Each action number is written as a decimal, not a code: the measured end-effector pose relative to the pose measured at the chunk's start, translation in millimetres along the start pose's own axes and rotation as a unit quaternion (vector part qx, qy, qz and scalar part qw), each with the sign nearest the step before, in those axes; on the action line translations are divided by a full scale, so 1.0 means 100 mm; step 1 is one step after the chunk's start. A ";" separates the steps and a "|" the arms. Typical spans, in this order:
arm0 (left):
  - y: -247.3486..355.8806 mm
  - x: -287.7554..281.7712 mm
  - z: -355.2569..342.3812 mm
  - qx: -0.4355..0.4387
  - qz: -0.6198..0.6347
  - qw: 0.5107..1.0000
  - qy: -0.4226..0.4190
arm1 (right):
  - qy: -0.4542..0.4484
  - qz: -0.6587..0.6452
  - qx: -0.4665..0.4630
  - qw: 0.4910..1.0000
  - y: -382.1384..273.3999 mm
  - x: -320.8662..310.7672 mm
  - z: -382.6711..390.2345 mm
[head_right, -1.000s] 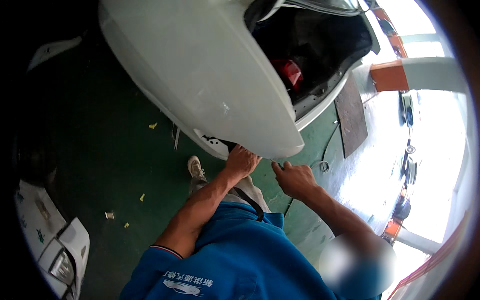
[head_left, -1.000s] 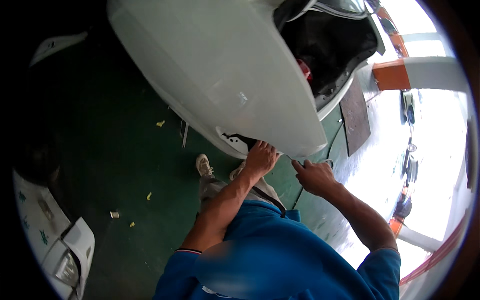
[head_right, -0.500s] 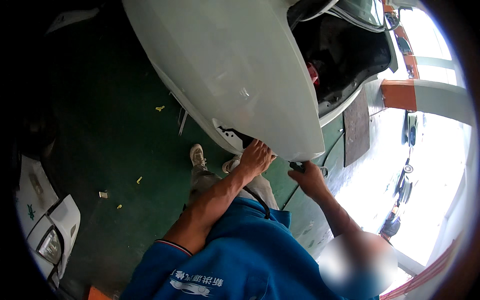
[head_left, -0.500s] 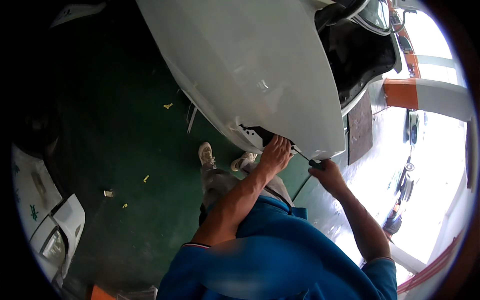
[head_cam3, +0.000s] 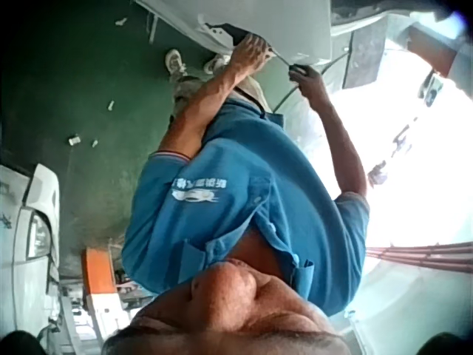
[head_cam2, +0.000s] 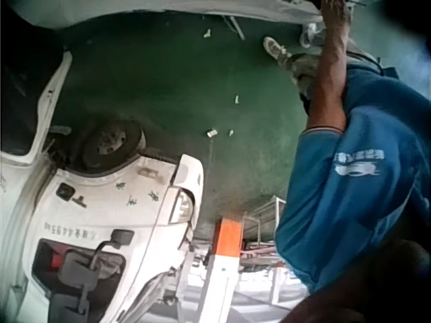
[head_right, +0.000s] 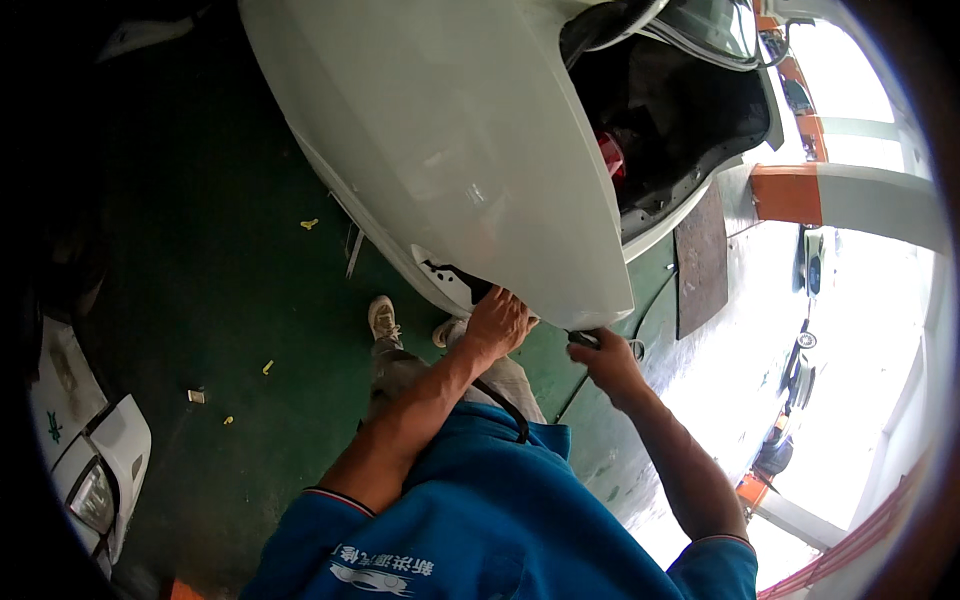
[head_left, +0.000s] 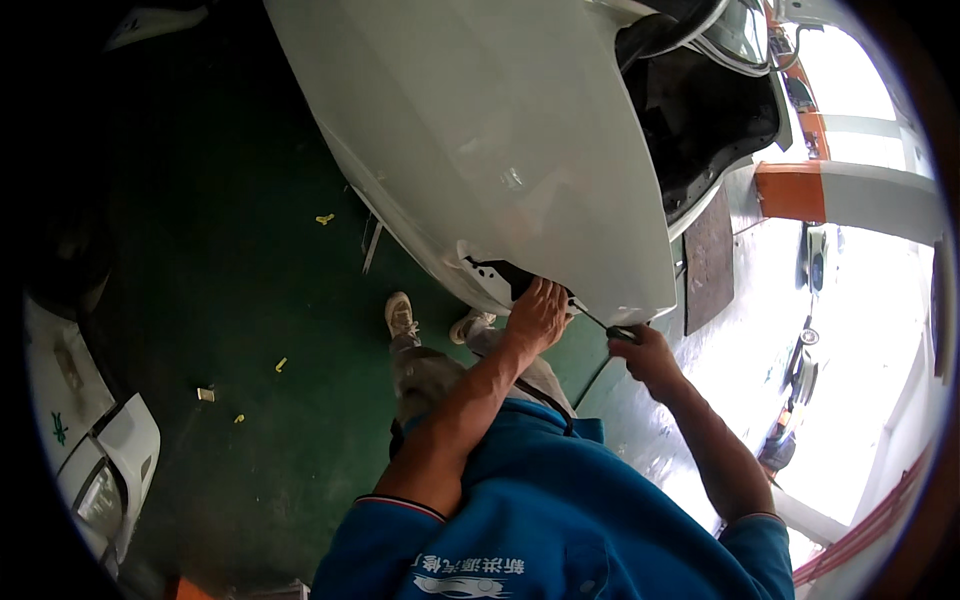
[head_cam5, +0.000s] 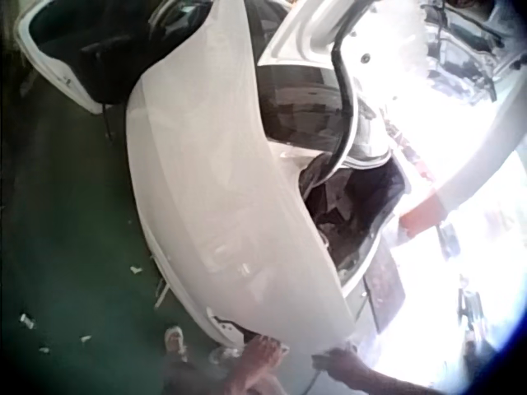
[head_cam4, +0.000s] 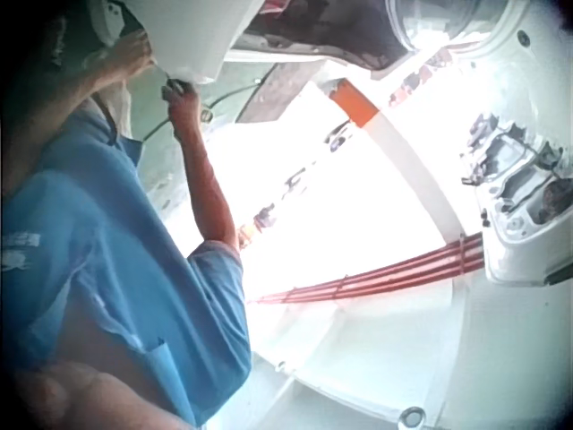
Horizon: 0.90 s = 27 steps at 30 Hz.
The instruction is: The person aligns a white car bumper to the rear of a white sedan and secures it using a screwdriver. They repeatedly retrieve screws from a small metal can inside the trunk and fasten them along the bumper edge.
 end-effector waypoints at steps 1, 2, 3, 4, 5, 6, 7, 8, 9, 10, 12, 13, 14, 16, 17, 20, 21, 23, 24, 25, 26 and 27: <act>0.02 0.04 -0.01 -0.003 0.010 1.000 -0.018 | 0.076 0.247 -0.209 0.943 -0.14 -0.06 0.03; 0.01 0.02 -0.03 0.000 0.002 1.000 -0.019 | 0.075 0.375 -0.241 0.892 -0.27 0.01 0.09; 0.01 0.02 -0.02 0.000 -0.003 1.000 -0.022 | 0.068 0.496 -0.267 0.823 -0.45 0.09 0.20; 0.00 0.01 -0.02 0.000 -0.009 1.000 -0.025 | 0.061 0.608 -0.288 0.737 -0.60 0.19 0.30; 0.03 0.00 -0.02 0.007 -0.017 1.000 -0.015 | -0.017 0.607 -0.223 0.762 -0.54 0.25 0.26; 0.05 0.00 -0.02 0.015 -0.024 1.000 -0.006 | 0.002 0.537 -0.224 0.813 -0.50 0.20 0.23; 0.08 -0.01 -0.02 0.023 -0.032 0.999 0.003 | 0.021 0.463 -0.222 0.858 -0.41 0.15 0.16; 0.07 0.00 -0.02 0.019 -0.023 1.000 0.002 | 0.040 0.387 -0.221 0.894 -0.35 0.12 0.10; 0.05 0.01 -0.02 0.016 -0.015 1.000 0.001 | 0.061 0.208 -0.153 0.964 -0.21 0.03 0.01; 0.05 0.02 -0.02 0.013 -0.007 1.000 0.001 | 0.025 0.113 -0.071 0.991 -0.01 0.01 -0.04; 0.05 -0.02 0.00 0.028 -0.020 0.999 0.026 | -0.043 -0.089 0.090 0.991 0.17 0.07 -0.01; 0.05 -0.04 0.00 0.035 -0.026 0.998 0.038 | -0.045 -0.074 0.074 0.993 0.14 0.06 0.00; 0.06 -0.03 -0.01 0.030 -0.025 0.999 0.022 | 0.005 0.053 -0.036 0.998 -0.03 -0.03 0.01; 0.09 -0.02 -0.03 0.019 -0.024 0.999 -0.011 | 0.105 0.299 -0.248 0.915 -0.41 -0.01 0.21; 0.07 -0.02 -0.02 0.020 -0.022 1.000 -0.008 | 0.085 0.394 -0.252 0.880 -0.48 0.09 0.23; 0.06 0.01 -0.02 0.023 -0.008 1.000 0.006 | 0.030 0.535 -0.214 0.817 -0.56 0.19 0.20; 0.06 -0.01 -0.02 0.025 -0.003 1.000 0.015 | 0.017 0.494 -0.180 0.851 -0.52 0.15 0.14; 0.07 -0.03 -0.02 0.028 -0.002 0.999 0.020 | 0.047 0.336 -0.094 0.936 -0.35 0.01 0.00; 0.07 -0.03 -0.02 0.029 -0.007 0.999 0.016 | 0.035 0.217 -0.041 0.975 -0.21 -0.02 -0.04; 0.08 -0.03 -0.02 0.031 -0.011 0.999 0.011 | 0.024 0.094 0.012 0.995 -0.08 -0.02 -0.04; 0.08 -0.04 -0.02 0.033 -0.009 0.999 0.013 | 0.014 -0.032 0.061 0.998 0.00 0.01 -0.04; 0.07 -0.04 -0.02 0.034 -0.007 0.999 0.016 | 0.016 -0.061 0.056 0.996 -0.02 0.01 -0.01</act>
Point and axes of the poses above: each hand's wrist, its own z-axis away from the middle knuckle, its own x-axis out of the palm, y = z × x, the point moved 9 cm from there along -z, towards the middle knuckle, and after that the axes turned 9 degrees about z, right-handed, at the moved point
